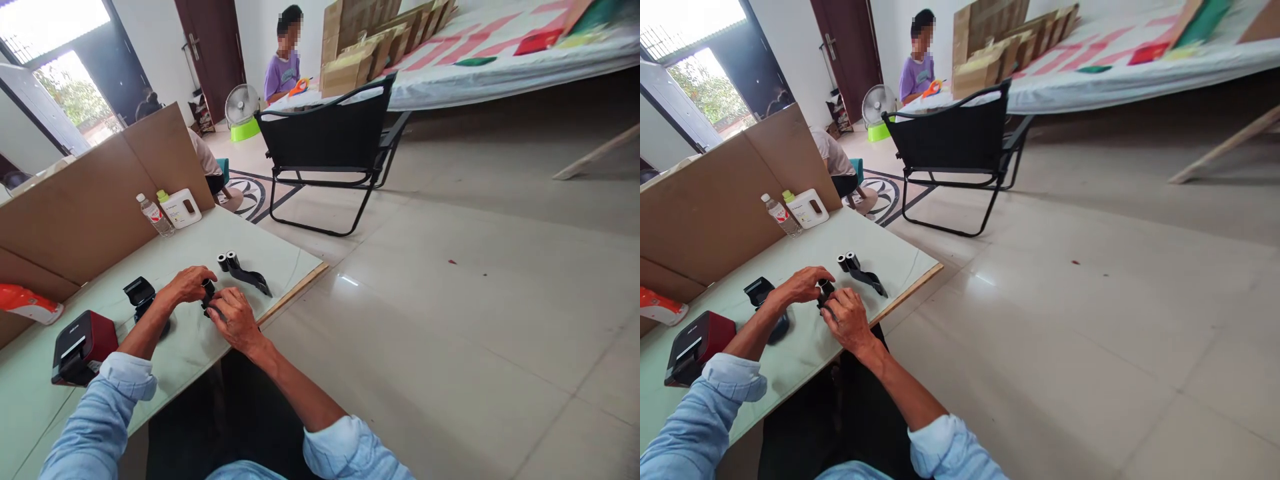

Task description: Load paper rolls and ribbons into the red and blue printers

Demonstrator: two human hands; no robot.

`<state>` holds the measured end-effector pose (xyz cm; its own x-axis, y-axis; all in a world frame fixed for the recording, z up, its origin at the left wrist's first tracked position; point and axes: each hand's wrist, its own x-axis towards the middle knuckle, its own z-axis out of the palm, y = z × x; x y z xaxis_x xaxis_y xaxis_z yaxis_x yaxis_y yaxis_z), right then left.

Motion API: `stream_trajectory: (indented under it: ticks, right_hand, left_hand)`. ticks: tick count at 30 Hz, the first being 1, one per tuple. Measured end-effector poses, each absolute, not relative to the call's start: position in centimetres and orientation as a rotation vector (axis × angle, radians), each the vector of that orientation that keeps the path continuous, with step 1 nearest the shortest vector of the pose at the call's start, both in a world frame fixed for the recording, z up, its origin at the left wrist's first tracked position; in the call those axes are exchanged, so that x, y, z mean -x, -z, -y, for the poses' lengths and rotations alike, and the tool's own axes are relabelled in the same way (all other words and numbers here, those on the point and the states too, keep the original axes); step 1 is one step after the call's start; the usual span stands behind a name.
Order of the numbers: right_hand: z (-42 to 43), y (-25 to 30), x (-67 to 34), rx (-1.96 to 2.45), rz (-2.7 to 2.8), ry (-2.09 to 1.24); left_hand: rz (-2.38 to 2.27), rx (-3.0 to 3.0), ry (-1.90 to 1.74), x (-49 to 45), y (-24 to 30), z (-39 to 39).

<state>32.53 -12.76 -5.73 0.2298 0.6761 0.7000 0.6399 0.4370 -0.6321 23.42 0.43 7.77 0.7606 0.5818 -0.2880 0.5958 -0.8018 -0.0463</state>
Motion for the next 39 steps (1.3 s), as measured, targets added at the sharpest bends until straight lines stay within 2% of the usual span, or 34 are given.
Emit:
stream_trajectory:
  ticks: [5, 9, 18, 27, 33, 39]
  right_hand:
    - [11.5, 6.9, -32.8, 1.221, 1.423, 0.001]
    - [10.6, 7.7, -33.0, 1.231, 1.398, 0.006]
    - [9.9, 5.9, -34.0, 1.264, 1.302, -0.039]
    - [7.8, -0.7, -30.9, 0.99, 1.393, -0.414]
    - [4.0, -1.1, -25.5, 0.972, 1.583, -0.599]
    - [3.0, 0.3, -23.2, 1.116, 1.758, -0.576]
  left_hand:
    - [-0.924, -2.912, 0.521, -23.4, -7.2, -0.5]
    - [-0.929, -2.95, 0.401, -23.3, -6.6, -0.3]
    - [-0.801, -2.968, -0.174, -21.1, -7.1, 0.7]
    - [-0.849, -2.632, -0.78, -12.1, -8.3, 0.8]
    - [-1.129, -2.532, -0.791, -5.4, -6.3, 1.5]
    - [-1.452, -2.4, -0.736, -3.2, -2.0, 1.4]
